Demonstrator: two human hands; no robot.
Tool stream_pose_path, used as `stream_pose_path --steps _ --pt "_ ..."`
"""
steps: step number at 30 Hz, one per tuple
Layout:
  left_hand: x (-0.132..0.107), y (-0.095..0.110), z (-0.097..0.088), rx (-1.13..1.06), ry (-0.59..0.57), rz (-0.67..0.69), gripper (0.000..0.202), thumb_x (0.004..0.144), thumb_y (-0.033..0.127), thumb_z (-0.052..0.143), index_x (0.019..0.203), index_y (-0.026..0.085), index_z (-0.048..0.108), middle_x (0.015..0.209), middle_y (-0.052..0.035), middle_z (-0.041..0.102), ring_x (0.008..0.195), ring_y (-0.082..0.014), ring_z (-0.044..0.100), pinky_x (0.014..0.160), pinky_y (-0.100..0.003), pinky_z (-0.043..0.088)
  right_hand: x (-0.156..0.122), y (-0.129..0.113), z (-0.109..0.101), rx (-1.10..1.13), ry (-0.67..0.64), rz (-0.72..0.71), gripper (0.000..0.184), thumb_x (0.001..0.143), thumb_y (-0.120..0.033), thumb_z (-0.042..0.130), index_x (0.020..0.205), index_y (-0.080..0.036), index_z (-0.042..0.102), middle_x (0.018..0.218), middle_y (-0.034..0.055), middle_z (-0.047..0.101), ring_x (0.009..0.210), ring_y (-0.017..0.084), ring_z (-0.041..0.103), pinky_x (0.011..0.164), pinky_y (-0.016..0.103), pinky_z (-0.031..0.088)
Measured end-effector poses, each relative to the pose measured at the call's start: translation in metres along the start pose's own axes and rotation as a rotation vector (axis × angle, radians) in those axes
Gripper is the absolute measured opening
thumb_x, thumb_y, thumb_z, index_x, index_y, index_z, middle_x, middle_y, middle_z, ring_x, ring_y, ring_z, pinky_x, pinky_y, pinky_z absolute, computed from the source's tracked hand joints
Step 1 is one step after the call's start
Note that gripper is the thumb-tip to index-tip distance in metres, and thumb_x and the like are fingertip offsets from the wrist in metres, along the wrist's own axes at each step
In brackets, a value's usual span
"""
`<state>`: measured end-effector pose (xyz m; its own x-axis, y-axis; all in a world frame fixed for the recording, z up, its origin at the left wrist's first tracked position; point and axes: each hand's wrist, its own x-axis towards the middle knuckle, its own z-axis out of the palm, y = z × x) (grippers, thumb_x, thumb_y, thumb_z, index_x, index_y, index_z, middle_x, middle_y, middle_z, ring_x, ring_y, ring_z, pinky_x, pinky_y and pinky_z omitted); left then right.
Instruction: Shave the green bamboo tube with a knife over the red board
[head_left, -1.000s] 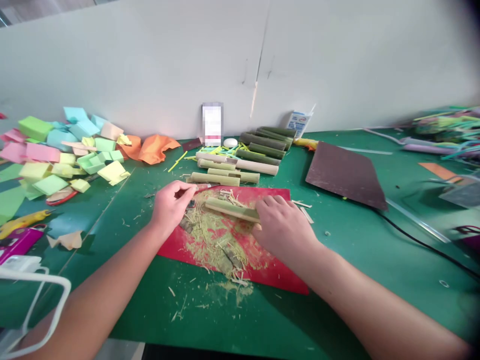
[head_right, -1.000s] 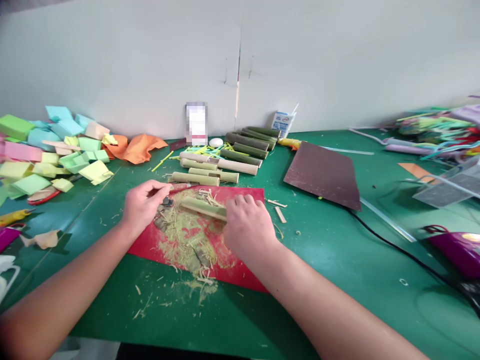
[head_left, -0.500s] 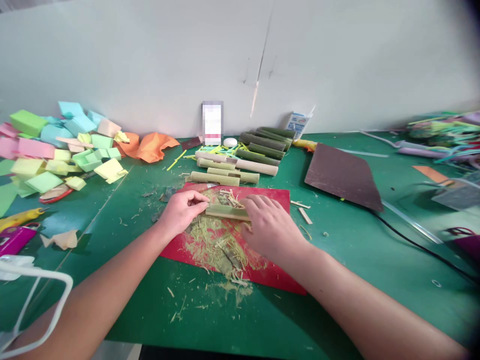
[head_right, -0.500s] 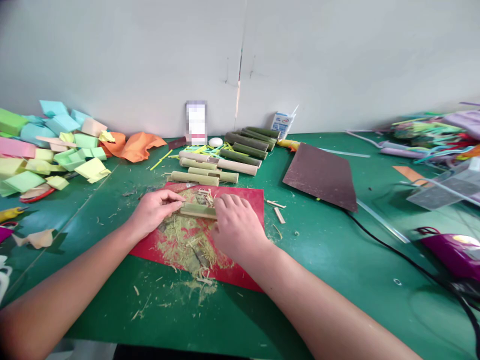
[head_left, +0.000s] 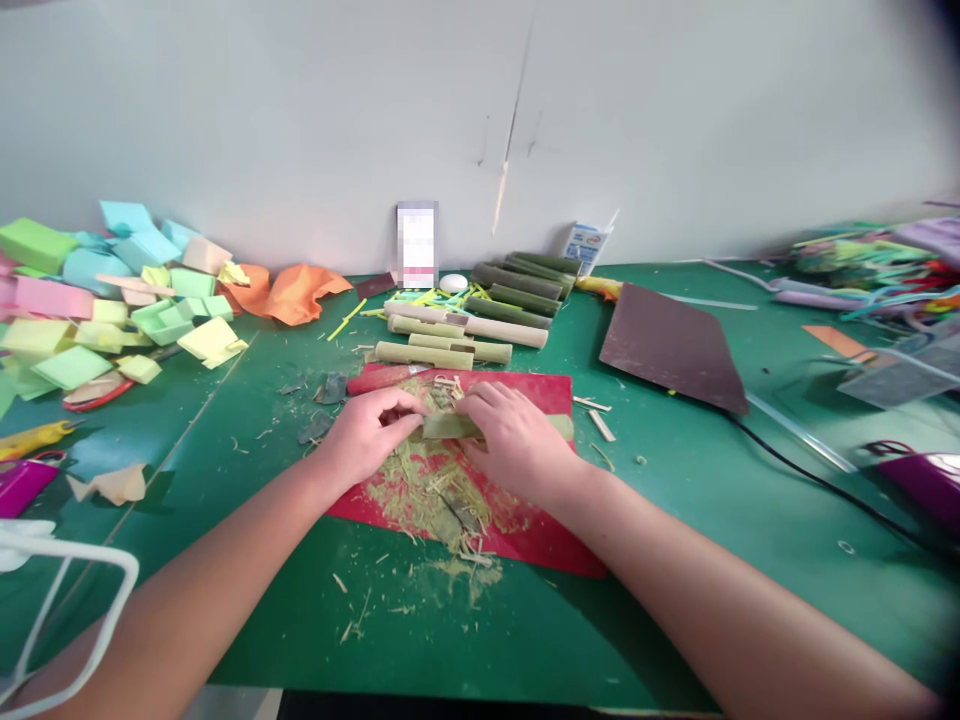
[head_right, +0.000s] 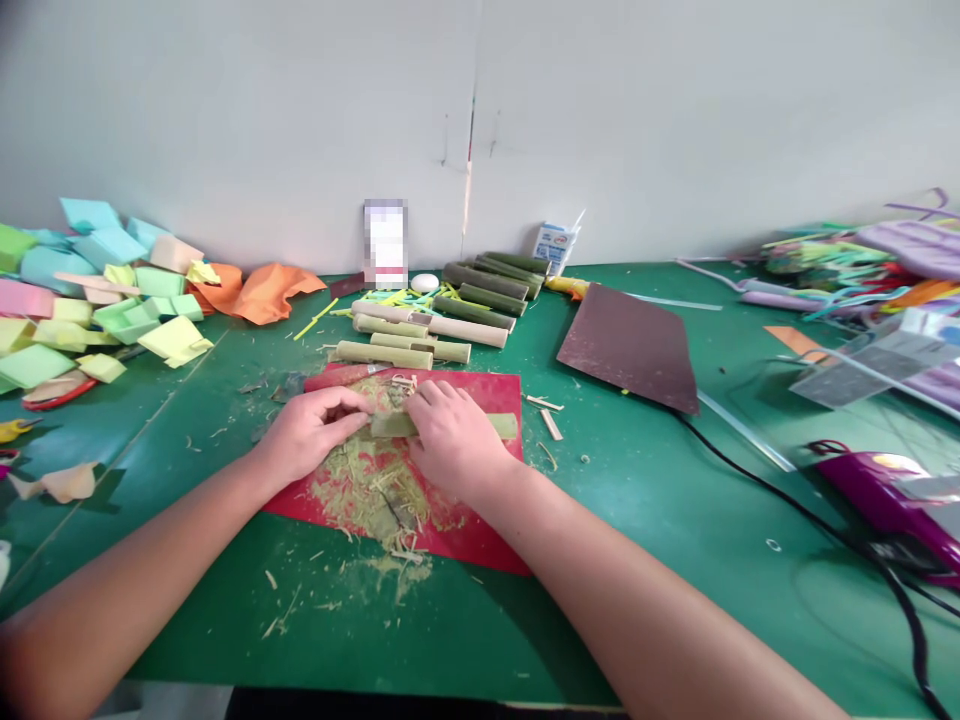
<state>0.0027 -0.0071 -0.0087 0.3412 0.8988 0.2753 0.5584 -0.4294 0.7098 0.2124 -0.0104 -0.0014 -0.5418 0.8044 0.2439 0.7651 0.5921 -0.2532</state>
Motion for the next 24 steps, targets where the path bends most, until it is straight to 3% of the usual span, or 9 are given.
stream_pose_path --steps 6,10,17,21,24 --pt "-0.007 0.003 0.002 0.069 0.031 0.095 0.013 0.078 0.024 0.065 0.090 0.020 0.068 0.085 -0.0022 0.071 0.064 -0.0117 0.062 0.057 -0.023 0.051 -0.009 0.012 -0.006 0.209 -0.076 -0.010 0.033 0.064 -0.008 0.053 0.094 -0.019 0.053 0.097 0.0049 0.057 0.093 0.019 0.052 0.080 0.032 0.041" --pt "-0.010 0.004 0.003 0.088 0.003 0.184 0.011 0.079 0.024 0.065 0.089 0.022 0.069 0.087 -0.0014 0.071 0.070 -0.0121 0.064 0.064 -0.024 0.052 -0.012 0.012 -0.009 0.256 -0.129 -0.014 0.039 0.061 -0.005 0.052 0.097 -0.022 0.055 0.099 0.0044 0.057 0.096 0.020 0.052 0.084 0.034 0.040" --pt "-0.015 0.005 0.007 0.059 -0.076 0.289 0.009 0.081 0.022 0.062 0.088 0.021 0.068 0.084 -0.0019 0.070 0.074 -0.0120 0.065 0.068 -0.025 0.053 -0.013 0.015 -0.014 0.302 -0.152 -0.047 0.022 0.069 -0.021 0.064 0.090 -0.021 0.058 0.092 0.0026 0.056 0.086 0.017 0.051 0.075 0.030 0.040" --pt "-0.020 0.007 0.009 0.035 -0.069 0.315 0.012 0.081 0.020 0.062 0.092 0.020 0.066 0.087 -0.0029 0.069 0.077 -0.0118 0.065 0.070 -0.024 0.052 -0.013 0.016 -0.016 0.292 -0.157 -0.055 0.022 0.069 -0.023 0.065 0.090 -0.021 0.059 0.091 0.0023 0.056 0.085 0.016 0.051 0.074 0.029 0.040" --pt "-0.022 0.009 0.008 0.038 -0.145 0.312 0.011 0.083 0.019 0.061 0.092 0.020 0.066 0.086 -0.0022 0.067 0.075 -0.0106 0.063 0.069 -0.022 0.051 -0.013 0.017 -0.017 0.290 -0.159 -0.072 0.020 0.070 -0.020 0.064 0.089 -0.020 0.058 0.089 0.0016 0.056 0.082 0.015 0.050 0.073 0.028 0.040"
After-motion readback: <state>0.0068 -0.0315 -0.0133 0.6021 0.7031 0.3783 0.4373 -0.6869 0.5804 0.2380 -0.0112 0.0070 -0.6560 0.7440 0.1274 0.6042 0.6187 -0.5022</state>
